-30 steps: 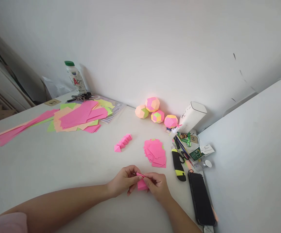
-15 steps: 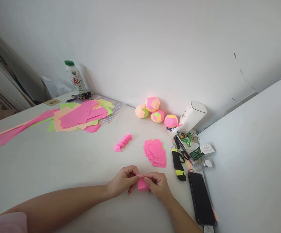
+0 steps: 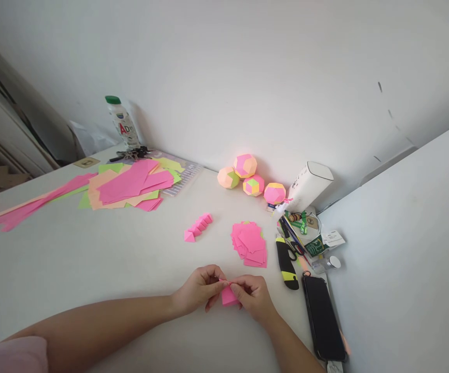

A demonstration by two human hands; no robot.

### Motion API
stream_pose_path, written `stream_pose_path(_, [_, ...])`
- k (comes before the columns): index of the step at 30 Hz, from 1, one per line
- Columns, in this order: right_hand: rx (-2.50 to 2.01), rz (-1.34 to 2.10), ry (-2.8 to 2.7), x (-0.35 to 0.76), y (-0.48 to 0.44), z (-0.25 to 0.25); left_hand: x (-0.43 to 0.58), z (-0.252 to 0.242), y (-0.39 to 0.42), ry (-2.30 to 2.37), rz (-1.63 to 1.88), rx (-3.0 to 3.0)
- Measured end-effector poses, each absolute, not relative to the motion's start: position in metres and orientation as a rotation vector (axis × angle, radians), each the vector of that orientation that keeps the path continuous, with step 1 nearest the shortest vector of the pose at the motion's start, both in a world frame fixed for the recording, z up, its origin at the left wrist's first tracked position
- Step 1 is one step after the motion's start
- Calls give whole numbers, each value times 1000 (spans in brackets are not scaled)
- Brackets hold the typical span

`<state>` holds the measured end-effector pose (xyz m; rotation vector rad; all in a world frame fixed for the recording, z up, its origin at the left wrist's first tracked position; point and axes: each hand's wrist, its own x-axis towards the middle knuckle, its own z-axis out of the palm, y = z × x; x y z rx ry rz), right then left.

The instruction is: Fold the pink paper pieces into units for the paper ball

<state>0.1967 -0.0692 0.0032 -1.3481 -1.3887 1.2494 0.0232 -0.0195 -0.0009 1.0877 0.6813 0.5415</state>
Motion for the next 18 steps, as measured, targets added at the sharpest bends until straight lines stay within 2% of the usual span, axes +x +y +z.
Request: stream_pose_path(18, [-1376,1260,-1286,198,-71,-3,22,6,-18,681,603,1042])
